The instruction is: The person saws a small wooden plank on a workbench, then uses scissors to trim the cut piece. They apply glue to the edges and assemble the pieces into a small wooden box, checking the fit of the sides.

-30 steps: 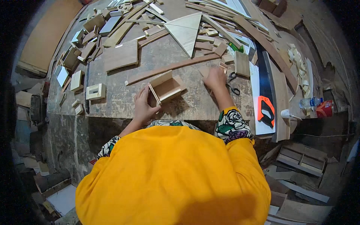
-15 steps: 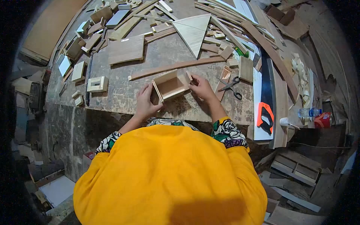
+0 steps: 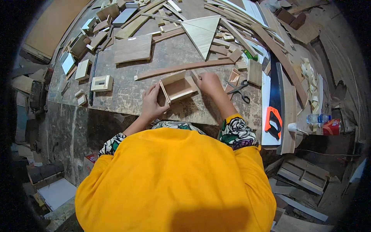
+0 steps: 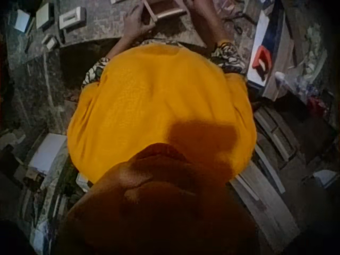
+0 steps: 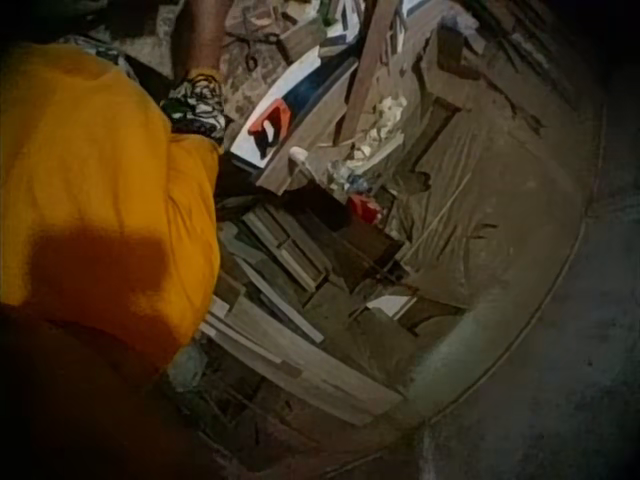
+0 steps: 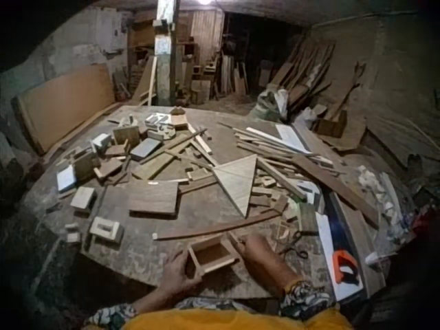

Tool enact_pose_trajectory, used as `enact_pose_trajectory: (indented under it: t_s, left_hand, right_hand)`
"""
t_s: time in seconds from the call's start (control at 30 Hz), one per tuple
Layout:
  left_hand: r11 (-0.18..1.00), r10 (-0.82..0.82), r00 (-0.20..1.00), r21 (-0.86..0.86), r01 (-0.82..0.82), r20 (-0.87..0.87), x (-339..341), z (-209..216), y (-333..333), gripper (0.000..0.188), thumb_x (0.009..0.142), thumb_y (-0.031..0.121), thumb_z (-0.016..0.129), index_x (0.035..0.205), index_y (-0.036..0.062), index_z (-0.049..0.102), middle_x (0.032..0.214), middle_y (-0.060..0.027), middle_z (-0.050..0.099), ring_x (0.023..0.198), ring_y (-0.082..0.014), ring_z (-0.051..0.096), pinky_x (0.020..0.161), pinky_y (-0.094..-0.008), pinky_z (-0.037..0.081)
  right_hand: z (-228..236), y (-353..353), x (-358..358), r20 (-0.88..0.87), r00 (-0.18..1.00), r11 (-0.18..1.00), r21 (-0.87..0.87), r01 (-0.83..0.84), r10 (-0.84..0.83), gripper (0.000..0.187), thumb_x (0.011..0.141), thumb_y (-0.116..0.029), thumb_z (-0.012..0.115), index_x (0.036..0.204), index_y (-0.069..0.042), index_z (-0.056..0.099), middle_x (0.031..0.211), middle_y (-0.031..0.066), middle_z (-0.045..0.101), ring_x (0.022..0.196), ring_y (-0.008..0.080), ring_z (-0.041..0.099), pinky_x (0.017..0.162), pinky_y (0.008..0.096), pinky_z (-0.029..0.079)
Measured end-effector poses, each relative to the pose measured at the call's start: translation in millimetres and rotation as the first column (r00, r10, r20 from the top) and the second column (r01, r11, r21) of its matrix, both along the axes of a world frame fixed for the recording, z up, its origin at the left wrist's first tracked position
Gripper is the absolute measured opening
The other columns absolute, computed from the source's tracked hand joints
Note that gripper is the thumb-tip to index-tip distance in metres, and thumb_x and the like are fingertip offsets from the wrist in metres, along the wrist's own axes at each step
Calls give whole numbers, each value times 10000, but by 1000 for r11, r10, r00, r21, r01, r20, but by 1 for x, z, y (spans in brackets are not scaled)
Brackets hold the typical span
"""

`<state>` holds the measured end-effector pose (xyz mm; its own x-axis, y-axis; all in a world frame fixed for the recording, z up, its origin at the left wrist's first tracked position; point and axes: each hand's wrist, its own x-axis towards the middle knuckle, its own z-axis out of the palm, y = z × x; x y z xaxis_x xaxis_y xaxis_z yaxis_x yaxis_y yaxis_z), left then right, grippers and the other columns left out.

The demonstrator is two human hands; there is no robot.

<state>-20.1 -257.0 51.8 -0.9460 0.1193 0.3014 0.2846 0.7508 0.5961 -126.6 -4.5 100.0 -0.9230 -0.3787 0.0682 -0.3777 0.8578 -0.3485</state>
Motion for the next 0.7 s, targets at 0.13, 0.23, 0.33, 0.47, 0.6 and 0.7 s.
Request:
enact_pose_trajectory:
  t_s: [0.13, 0.23, 0.33, 0.47, 0.6, 0.7]
  left_hand:
    - [1000, 8, 1000, 12, -8, -14, 0, 2, 1, 987, 556, 292, 797, 1391, 20, 346, 1228, -157, 551, 1244, -324, 423, 1015, -466, 281]
    - [1000, 9, 1000, -15, -9, 7, 1, 2, 0, 987, 557, 286, 798, 1392, 20, 343, 1227, -161, 551, 1238, -328, 427, 1015, -468, 284]
    - [1000, 5, 1000, -2, -5, 2, -1, -3, 0, 996, 555, 283, 808, 1394, 22, 340, 1222, -159, 556, 1232, -325, 430, 1016, -471, 291]
    - [1000, 16, 1000, 0, -16, -12, -1, -4, 0, 995, 550, 290, 814, 1389, 23, 350, 1218, -154, 560, 1231, -321, 432, 1018, -468, 294]
    - [999, 26, 1000, 18, -26, 3, 1, -3, -1, 991, 548, 283, 813, 1390, 29, 357, 1221, -152, 560, 1231, -317, 434, 1020, -457, 300]
    - [1000, 18, 1000, 9, -18, 19, -1, 2, 2, 994, 545, 275, 811, 1395, 32, 356, 1225, -152, 558, 1232, -312, 435, 1020, -451, 303]
  right_hand:
    - [-3, -1, -8, 180, 983, 999, -49, -22, 31, 325, 742, -184, 573, 1025, -66, 681, 814, 221, 648, 713, 318, 651, 689, 380, 510]
    - [-19, 11, -17, 311, 945, 970, -241, -26, 103, 329, 757, -115, 557, 1055, -39, 675, 836, 165, 686, 689, 212, 649, 679, 329, 510]
    - [-20, 25, -19, 666, 736, 871, -426, 244, 119, 365, 796, -47, 534, 1143, -49, 649, 826, 30, 672, 674, 125, 609, 656, 266, 503]
    - [-20, 21, -9, 798, 570, 657, -539, 527, 197, 398, 815, -59, 552, 1207, -81, 614, 810, -8, 638, 645, 91, 574, 595, 232, 480]
    - [-23, 16, 2, 762, 636, 659, -541, 523, 121, 366, 819, -95, 577, 1180, -76, 629, 794, -6, 633, 595, 68, 537, 539, 211, 449]
    - [-46, 24, 2, 664, 742, 691, -578, 435, 88, 313, 814, -114, 587, 1112, -78, 675, 751, -10, 627, 557, 62, 510, 519, 214, 434]
